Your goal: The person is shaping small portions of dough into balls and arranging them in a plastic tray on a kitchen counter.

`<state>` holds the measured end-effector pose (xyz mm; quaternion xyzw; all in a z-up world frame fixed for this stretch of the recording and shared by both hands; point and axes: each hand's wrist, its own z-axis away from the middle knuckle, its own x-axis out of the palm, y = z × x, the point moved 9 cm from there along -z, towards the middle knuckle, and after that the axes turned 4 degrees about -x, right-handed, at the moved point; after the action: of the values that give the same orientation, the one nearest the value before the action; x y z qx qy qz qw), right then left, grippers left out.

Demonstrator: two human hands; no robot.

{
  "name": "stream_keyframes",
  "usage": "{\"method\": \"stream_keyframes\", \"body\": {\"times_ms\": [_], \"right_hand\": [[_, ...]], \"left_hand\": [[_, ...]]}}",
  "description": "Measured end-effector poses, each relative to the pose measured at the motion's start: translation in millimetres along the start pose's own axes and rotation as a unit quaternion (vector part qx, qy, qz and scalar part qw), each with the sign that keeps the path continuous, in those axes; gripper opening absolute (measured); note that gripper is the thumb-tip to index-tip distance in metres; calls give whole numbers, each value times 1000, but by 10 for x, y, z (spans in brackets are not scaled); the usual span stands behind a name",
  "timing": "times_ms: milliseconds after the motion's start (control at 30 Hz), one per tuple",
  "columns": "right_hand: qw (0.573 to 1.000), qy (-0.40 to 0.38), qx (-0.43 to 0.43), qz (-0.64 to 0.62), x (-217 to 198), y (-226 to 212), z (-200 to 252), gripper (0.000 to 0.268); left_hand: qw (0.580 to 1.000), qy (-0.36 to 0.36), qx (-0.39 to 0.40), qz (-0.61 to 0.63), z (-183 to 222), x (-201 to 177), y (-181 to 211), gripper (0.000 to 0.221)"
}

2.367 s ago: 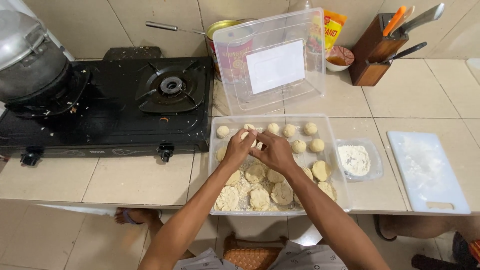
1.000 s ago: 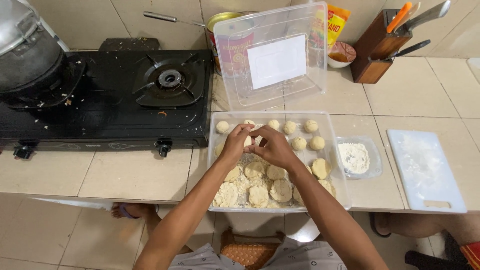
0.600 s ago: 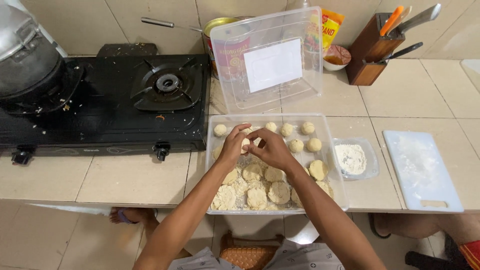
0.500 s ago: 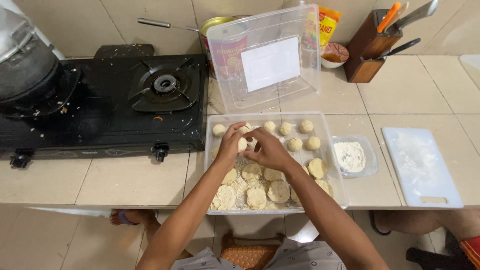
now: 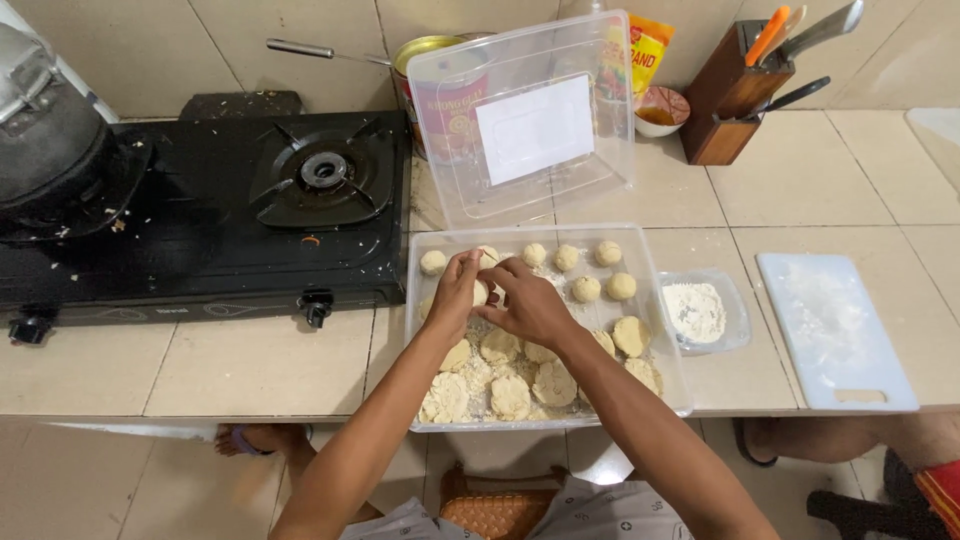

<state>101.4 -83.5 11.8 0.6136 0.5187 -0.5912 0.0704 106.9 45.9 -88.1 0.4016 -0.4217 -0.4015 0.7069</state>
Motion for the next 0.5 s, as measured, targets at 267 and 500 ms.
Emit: {"method": "stream_keyframes", "body": {"times_ms": [267, 500], "right_hand": [[999, -14, 37, -10, 80, 148, -6, 41], [999, -6, 42, 10, 169, 297, -52, 55]], "left_hand": [[993, -8, 52, -107, 189, 105, 266, 57], [965, -14, 48, -257, 571, 347, 576, 75]]}}
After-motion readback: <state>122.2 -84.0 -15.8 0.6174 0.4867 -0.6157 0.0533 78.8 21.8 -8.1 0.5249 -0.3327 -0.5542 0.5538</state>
